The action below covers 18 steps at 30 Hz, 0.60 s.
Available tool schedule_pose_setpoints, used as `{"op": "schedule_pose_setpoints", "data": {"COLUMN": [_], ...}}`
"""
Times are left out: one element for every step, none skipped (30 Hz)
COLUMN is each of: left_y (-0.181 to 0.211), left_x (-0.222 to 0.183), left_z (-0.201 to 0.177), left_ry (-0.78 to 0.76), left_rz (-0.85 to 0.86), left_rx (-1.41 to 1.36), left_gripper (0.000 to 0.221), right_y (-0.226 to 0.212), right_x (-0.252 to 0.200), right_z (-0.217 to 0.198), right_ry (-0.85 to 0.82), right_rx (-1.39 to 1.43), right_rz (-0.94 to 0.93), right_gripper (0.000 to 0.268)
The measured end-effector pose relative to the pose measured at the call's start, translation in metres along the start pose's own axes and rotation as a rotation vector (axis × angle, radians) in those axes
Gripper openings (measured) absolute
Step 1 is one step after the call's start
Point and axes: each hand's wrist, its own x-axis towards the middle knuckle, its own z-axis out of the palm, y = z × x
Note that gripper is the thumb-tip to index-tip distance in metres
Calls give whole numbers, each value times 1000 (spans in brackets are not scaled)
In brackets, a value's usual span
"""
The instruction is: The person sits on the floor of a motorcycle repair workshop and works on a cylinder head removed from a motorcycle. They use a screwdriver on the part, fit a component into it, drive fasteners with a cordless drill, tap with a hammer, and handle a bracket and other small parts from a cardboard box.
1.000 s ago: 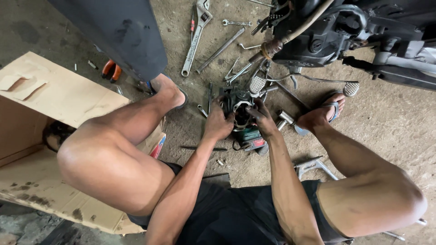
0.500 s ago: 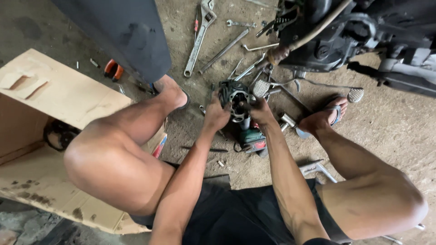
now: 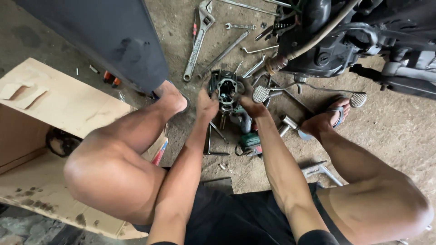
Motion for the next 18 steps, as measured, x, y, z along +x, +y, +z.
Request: {"op": "schedule_pose_setpoints", "data": {"left_y": [5,9,6,4,2,-3,-7,-12,-23,-31,-39,-48,-57,-65,-60,-55,-50,-56], "left_x": [3,4,8,13,19,25,30,36,38,44,50,54,58,63,59,56,52,53], "left_z": [-3,-6,-6,-5,-5,-5,-4,-5,-3,-1,1,2,2,0,-1,-3,-5,-2], "left_ry": [16,31,30,38,45,45,47,49,49,52,56,53,43,39,41,22,3,8], "left_rz": [-19,-40,-39,-23,-6,-8,14,36,35,33,32,29,-19,-64,-65,-65,-65,-64], "left_rx": [22,46,48,44,41,40,54,72,73,117,160,161,174,186,186,142,97,95], "left_gripper": [52,53,53,54,55,55,54,52,52,52,51,51,54,57,57,57,57,57], "right_y": [-31,-60,-60,-61,-62,-59,-56,-53,-48,-46,-44,-59,-74,-91,-61,-33,-4,-11], "right_x": [-10,-21,-21,-18,-14,-12,-9,-6,-5,0,5,-2,-9,-13,2,18,34,30], "right_z": [-3,-6,-5,-6,-6,-1,4,10,11,11,11,13,15,18,22,26,31,30], "right_ry": [21,43,44,74,104,103,127,152,151,118,83,85,101,112,109,136,163,159], "right_rx": [-67,-132,-130,-50,30,29,114,201,203,283,363,364,375,387,388,293,198,197], "right_rz": [76,154,154,164,174,175,174,172,173,157,140,144,95,41,40,53,65,61], "right_gripper": [65,67,67,69,72,72,73,74,74,73,71,71,71,72,72,72,73,73]}}
